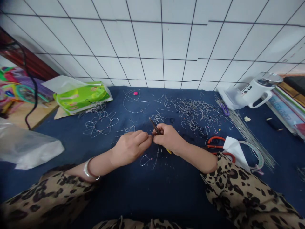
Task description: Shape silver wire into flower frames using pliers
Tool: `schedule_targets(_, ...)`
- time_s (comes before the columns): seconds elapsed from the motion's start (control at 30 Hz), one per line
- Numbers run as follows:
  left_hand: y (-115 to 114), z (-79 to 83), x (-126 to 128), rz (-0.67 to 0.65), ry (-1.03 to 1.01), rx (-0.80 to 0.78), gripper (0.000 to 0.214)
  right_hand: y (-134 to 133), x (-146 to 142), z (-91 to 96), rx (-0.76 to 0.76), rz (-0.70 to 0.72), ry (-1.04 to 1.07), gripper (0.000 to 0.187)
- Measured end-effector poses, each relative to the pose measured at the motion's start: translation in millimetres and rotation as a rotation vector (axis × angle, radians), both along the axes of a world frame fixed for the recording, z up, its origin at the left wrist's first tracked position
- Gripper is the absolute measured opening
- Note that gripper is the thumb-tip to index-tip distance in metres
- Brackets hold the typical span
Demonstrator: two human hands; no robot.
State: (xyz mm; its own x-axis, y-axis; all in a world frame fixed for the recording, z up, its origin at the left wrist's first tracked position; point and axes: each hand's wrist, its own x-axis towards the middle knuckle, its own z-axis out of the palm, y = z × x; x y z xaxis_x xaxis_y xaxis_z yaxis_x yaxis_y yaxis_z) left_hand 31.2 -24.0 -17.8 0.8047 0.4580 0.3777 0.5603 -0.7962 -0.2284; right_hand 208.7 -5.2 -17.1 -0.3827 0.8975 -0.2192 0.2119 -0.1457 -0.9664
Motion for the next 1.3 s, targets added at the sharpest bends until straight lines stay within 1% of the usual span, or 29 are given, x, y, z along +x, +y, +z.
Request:
schedule_targets(0.07, -0.5, 5.6, 1.9, 0.012, 0.04, -0.028, 0.02, -0.2, -0.1, -0.3, -0.001, -0.006, 0.001, 0.016)
schedule_targets(0.13, 0.4, 10.1, 1.4, -0.005, 0.067, -0.08, 0.021, 0.0, -0.2, -0.2, -0.01, -0.015, 0.005, 0.017)
schedule_targets(0.23, 4.5, 12.4, -3.5, -0.051, 0.036, -0.253, 0.019, 0.8, 0.2, 1.1, -0.035, -0.02, 0.017, 0.018)
schedule_targets(0.3, 8.7, 10.5, -7.8, -0.049, -0.117, -0.42, 0.018, 1.4, 1.1, 2.5, -0.05, -0.013, 0.02, 0.018)
schedule_targets(0.37, 13.3, 6.8, -11.3, -0.046, -0.334, -0.573, 0.016, 2.0, 2.1, 3.9, -0.066, -0.007, 0.016, 0.017)
schedule_targets(0.47, 19.2, 0.3, -14.1, -0.031, -0.583, -0.757, 0.012, 2.3, 3.5, 4.7, -0.087, 0.001, 0.032, 0.016)
schedule_targets(0.63, 21.7, -8.7, -14.3, 0.071, -0.873, -0.993, 0.009, 2.6, 4.5, 3.7, -0.105, 0.02, 0.069, 0.015)
schedule_targets(0.77, 17.6, -13.0, -11.7, 0.116, -1.085, -1.339, 0.014, 3.1, 4.5, 2.2, -0.101, 0.022, 0.076, 0.015)
schedule_targets(0.83, 14.9, -14.0, -10.0, 0.117, -1.178, -1.472, 0.015, 3.2, 4.2, 2.0, -0.101, 0.017, 0.08, 0.015)
schedule_targets(0.93, 11.1, -13.8, -7.9, 0.124, -1.269, -1.562, 0.014, 2.7, 3.2, 4.0, -0.107, 0.017, 0.072, 0.016)
schedule_targets(1.07, 7.5, -11.0, -6.9, 0.135, -1.331, -1.616, 0.013, 1.7, 1.4, 9.1, -0.107, 0.014, 0.03, 0.016)
schedule_targets(1.2, 5.7, -7.3, -7.3, 0.128, -1.357, -1.674, 0.011, 1.7, 0.9, 10.8, -0.102, 0.023, 0.018, 0.014)
schedule_targets(1.3, 5.1, -4.7, -7.7, 0.132, -1.354, -1.679, 0.011, 2.5, 1.1, 10.0, -0.062, 0.021, 0.012, 0.013)
